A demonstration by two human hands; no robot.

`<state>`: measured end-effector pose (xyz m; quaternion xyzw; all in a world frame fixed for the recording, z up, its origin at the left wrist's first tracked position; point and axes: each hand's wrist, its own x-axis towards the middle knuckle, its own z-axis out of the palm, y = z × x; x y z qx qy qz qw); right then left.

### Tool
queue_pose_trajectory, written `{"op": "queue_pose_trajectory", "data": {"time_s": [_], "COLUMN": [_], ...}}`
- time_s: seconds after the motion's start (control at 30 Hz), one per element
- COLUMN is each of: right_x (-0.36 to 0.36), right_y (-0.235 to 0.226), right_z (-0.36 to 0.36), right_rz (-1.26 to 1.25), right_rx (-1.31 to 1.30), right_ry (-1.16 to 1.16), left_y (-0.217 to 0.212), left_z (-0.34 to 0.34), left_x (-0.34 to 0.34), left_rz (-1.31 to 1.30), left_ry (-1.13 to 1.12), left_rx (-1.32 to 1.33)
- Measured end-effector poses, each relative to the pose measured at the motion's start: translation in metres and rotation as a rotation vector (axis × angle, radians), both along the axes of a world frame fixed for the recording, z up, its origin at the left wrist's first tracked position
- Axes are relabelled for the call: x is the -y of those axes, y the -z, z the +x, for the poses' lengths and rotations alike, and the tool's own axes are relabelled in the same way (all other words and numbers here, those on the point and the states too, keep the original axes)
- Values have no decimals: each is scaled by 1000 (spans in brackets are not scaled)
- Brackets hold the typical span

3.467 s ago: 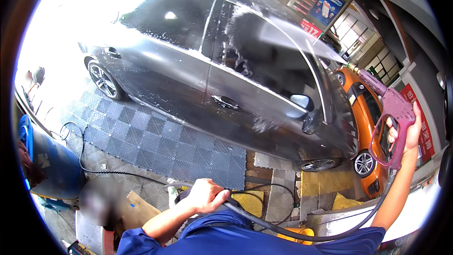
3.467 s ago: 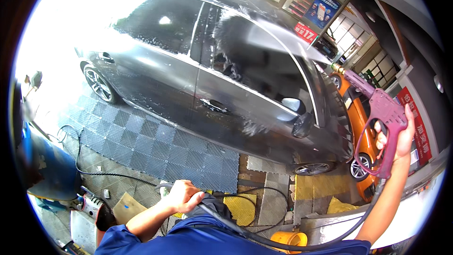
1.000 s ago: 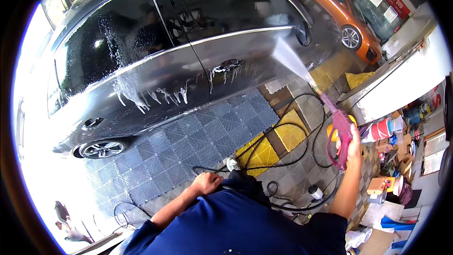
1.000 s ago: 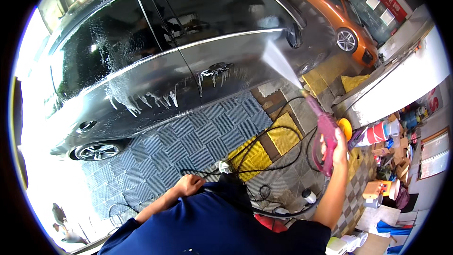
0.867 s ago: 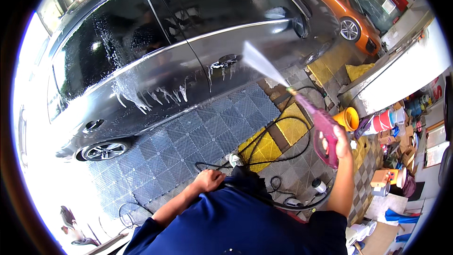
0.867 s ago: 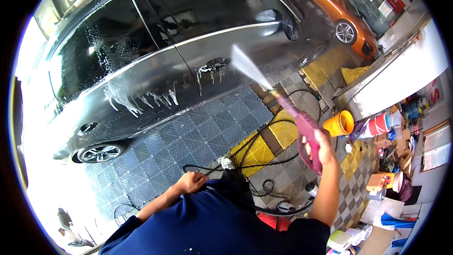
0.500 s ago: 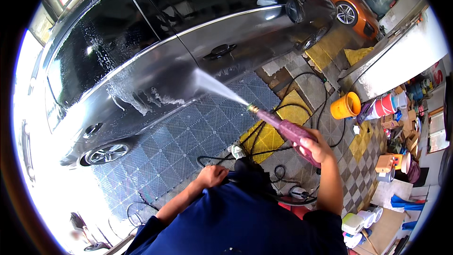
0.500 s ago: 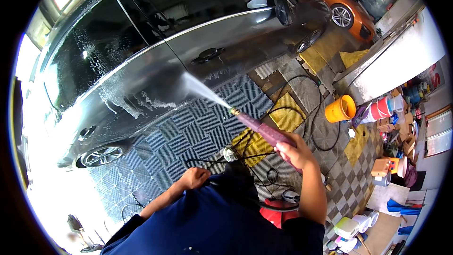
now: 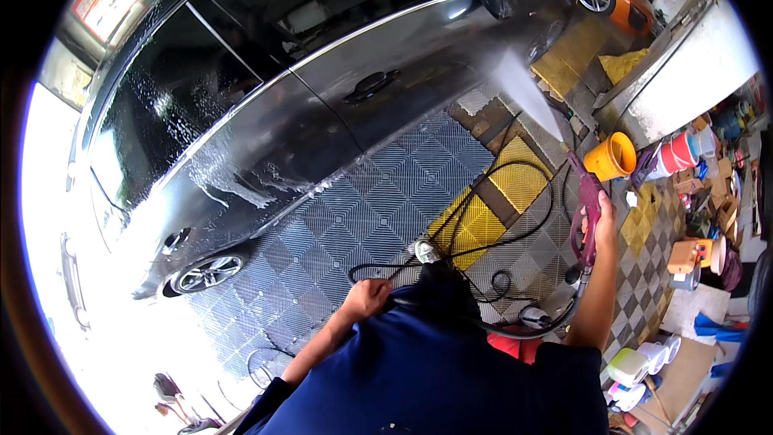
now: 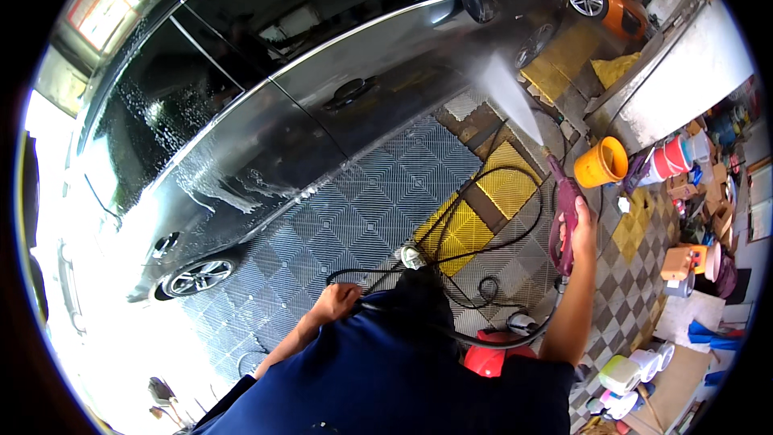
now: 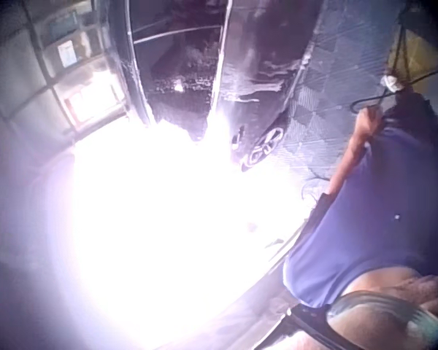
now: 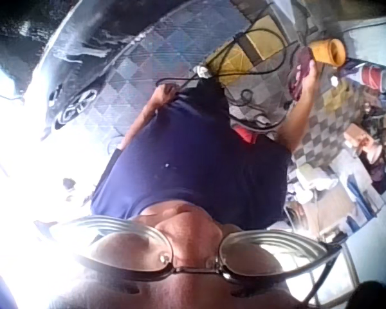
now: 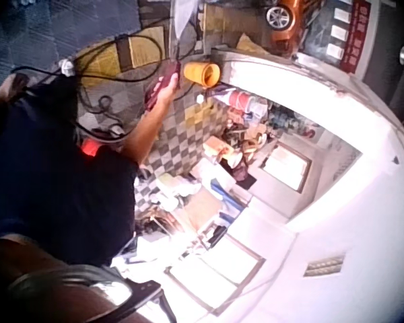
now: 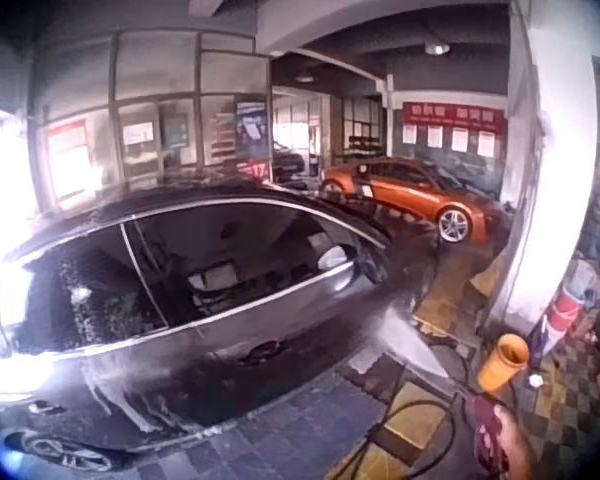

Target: The person uses a high-pressure water spray gun to rinse a dark-colored sedan in a garage. They systematically spray the sides, hood, roof, and rear of the vehicle to remove soap and dirt.

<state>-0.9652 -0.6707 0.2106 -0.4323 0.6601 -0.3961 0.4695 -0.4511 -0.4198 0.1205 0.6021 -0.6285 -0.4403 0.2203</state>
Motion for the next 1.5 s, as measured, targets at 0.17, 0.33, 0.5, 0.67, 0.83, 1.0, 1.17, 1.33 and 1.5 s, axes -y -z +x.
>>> {"op": "queue_pose_trajectory", "data": {"time_s": [0.17, 0.33, 0.5, 0.67, 0.83, 1.0, 1.17, 1.33, 1.5], "right_x": [-17, -44, -64, -60, -84, -95, -91, -103, -91], "right_y": [40, 44, 22, -17, -22, -36, -56, -44, -33], "right_z": [31, 95, 111, 105, 124, 124, 119, 143, 102], "right_rz": [120, 178, 86, -45, -10, -61, -101, -190, -17], "right_rx": [204, 334, 397, 254, 297, 251, 243, 166, 224], "right_ry": [-116, -430, -509, -479, -700, -698, -511, -781, -484], "left_y": [18, 44, 85, 99, 103, 100, 121, 92, 134], "left_z": [-1, 12, 32, 40, 36, 34, 42, 30, 39], "left_x": [6, 8, -8, -22, -22, -17, -29, -16, -24], "left_rz": [81, 252, 190, 158, 81, -9, -110, 123, -93], "left_ry": [-94, -109, -161, -121, -122, -44, -3, -45, 12], "left_rx": [-67, -126, -184, -219, -239, -208, -163, -146, -76]}}
